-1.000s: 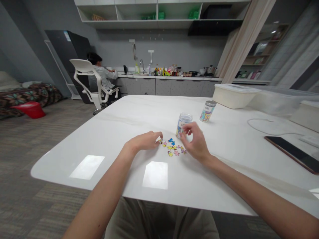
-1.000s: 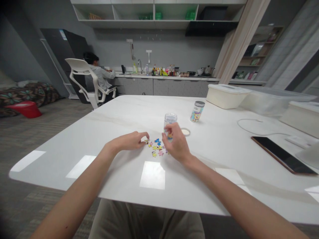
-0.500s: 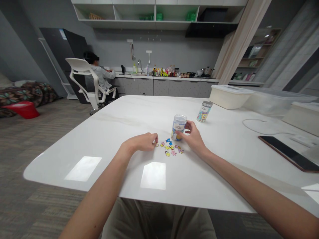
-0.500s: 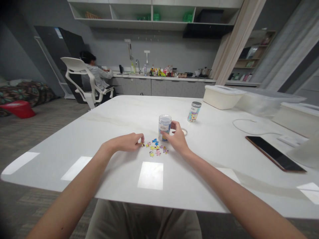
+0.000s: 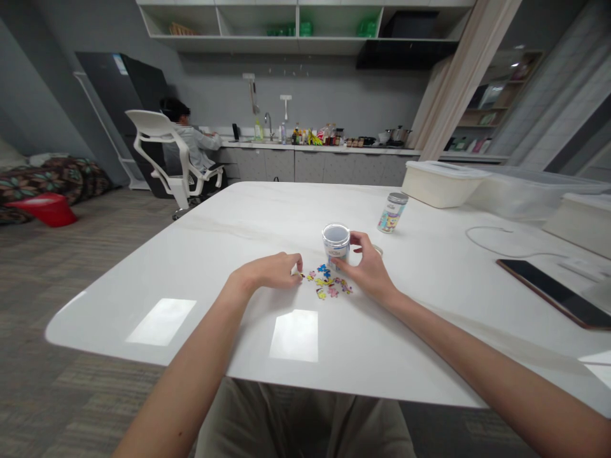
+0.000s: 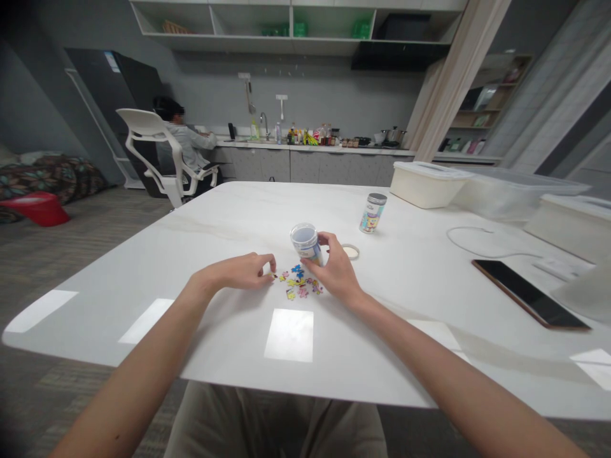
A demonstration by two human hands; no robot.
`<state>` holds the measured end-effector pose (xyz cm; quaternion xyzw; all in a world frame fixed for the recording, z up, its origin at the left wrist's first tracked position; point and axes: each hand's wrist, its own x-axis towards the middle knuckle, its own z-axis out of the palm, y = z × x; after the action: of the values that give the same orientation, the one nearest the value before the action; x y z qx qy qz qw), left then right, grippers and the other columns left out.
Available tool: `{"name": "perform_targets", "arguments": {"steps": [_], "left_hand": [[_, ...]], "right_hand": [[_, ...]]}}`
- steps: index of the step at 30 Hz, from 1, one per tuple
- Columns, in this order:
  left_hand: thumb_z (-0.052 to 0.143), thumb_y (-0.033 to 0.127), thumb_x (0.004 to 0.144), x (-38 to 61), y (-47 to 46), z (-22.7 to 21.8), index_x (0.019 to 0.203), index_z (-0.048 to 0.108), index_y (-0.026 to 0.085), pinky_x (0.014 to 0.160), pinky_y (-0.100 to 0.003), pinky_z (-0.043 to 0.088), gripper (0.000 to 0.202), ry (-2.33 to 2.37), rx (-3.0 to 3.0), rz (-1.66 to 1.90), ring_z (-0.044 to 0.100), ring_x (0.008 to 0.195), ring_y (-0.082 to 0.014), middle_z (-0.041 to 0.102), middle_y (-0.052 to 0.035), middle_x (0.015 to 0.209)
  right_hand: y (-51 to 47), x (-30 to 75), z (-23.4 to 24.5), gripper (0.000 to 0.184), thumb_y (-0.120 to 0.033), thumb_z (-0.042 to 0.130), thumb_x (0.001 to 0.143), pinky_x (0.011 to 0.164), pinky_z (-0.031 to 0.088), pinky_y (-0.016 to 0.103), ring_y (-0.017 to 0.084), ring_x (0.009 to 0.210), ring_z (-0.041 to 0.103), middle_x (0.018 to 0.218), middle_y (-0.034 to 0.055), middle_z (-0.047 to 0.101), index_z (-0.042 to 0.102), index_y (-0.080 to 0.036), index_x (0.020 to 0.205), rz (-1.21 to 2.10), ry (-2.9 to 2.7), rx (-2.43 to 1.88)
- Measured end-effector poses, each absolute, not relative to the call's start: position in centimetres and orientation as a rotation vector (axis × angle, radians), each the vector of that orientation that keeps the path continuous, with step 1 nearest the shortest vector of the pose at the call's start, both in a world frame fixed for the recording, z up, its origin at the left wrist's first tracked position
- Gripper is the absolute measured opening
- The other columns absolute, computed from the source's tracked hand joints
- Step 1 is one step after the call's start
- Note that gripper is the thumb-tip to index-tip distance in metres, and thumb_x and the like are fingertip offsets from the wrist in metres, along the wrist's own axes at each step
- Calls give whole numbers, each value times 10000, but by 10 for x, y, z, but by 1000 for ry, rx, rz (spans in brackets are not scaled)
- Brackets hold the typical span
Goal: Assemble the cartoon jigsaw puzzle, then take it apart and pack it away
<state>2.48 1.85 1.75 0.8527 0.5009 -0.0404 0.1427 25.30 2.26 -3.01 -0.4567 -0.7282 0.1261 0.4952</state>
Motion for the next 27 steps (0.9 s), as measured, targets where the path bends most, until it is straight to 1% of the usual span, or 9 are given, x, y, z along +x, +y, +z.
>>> {"name": "perform_targets", "arguments": {"steps": [2, 5, 12, 15, 18, 21, 24, 26, 27], "left_hand": [[510, 336, 813, 23, 19, 19, 1115, 597, 174, 672, -274, 449, 354, 1414, 2468, -110, 631, 775, -200, 694, -91, 915], [520, 269, 789, 20, 20, 18, 1041, 633, 178, 652, -258, 445, 291, 1371, 2468, -111, 630, 757, -187, 697, -77, 894], [531, 227, 748, 18, 23, 13, 1012, 627, 164, 641, -251, 439, 287, 1374, 2449, -111, 628, 777, -186, 707, -81, 928], [524, 254, 767, 20, 22, 13, 894, 650, 169, 614, -258, 424, 198, 1361, 2456, -134, 617, 720, -180, 712, -70, 870], [534, 282, 790, 20, 20, 15, 791, 661, 171, 580, -254, 404, 169, 1311, 2506, -111, 595, 645, -162, 701, -58, 793], [553, 261, 815, 21, 20, 19, 784, 660, 171, 539, -232, 366, 143, 1318, 2639, 181, 552, 575, -132, 644, -20, 670], [569, 282, 860, 22, 23, 20, 808, 648, 175, 499, -216, 314, 143, 1447, 2713, 777, 445, 456, -96, 488, 55, 499], [578, 318, 882, 25, 24, 19, 810, 647, 176, 478, -203, 298, 174, 1438, 2709, 1197, 384, 410, -77, 409, 86, 456], [580, 339, 890, 27, 25, 18, 805, 651, 177, 470, -195, 298, 196, 1389, 2710, 1361, 372, 400, -69, 398, 91, 448]], "right_hand": [[23, 254, -31, 525, -375, 736, 709, 827, 489, 429, 270, 1011, 609, 1120, 92, 645, 483, -212, 1140, 297, -1767, -1104], [23, 254, -31, 522, -366, 733, 714, 827, 490, 423, 265, 1006, 609, 1124, 94, 642, 482, -209, 1143, 291, -1778, -1094], [21, 254, -29, 505, -348, 721, 728, 841, 490, 421, 263, 1026, 603, 1130, 95, 634, 477, -215, 1150, 284, -1822, -1064], [20, 254, -29, 502, -349, 716, 730, 835, 494, 425, 267, 1022, 605, 1126, 96, 632, 474, -217, 1150, 275, -1833, -1060], [21, 254, -30, 508, -344, 718, 729, 829, 498, 427, 271, 1015, 607, 1115, 95, 631, 469, -218, 1154, 255, -1844, -1055], [21, 255, -31, 509, -330, 710, 742, 839, 498, 431, 274, 1029, 603, 1121, 97, 623, 461, -221, 1173, 218, -1865, -1041], [20, 255, -31, 481, -297, 693, 763, 863, 491, 440, 275, 1050, 591, 1135, 96, 609, 462, -228, 1180, 163, -1901, -1027], [19, 255, -30, 460, -259, 682, 771, 877, 486, 443, 274, 1054, 582, 1136, 95, 600, 466, -230, 1176, 129, -1936, -1018], [18, 255, -29, 453, -238, 676, 774, 882, 482, 444, 273, 1056, 577, 1135, 93, 597, 466, -231, 1176, 117, -1957, -1009]]}}
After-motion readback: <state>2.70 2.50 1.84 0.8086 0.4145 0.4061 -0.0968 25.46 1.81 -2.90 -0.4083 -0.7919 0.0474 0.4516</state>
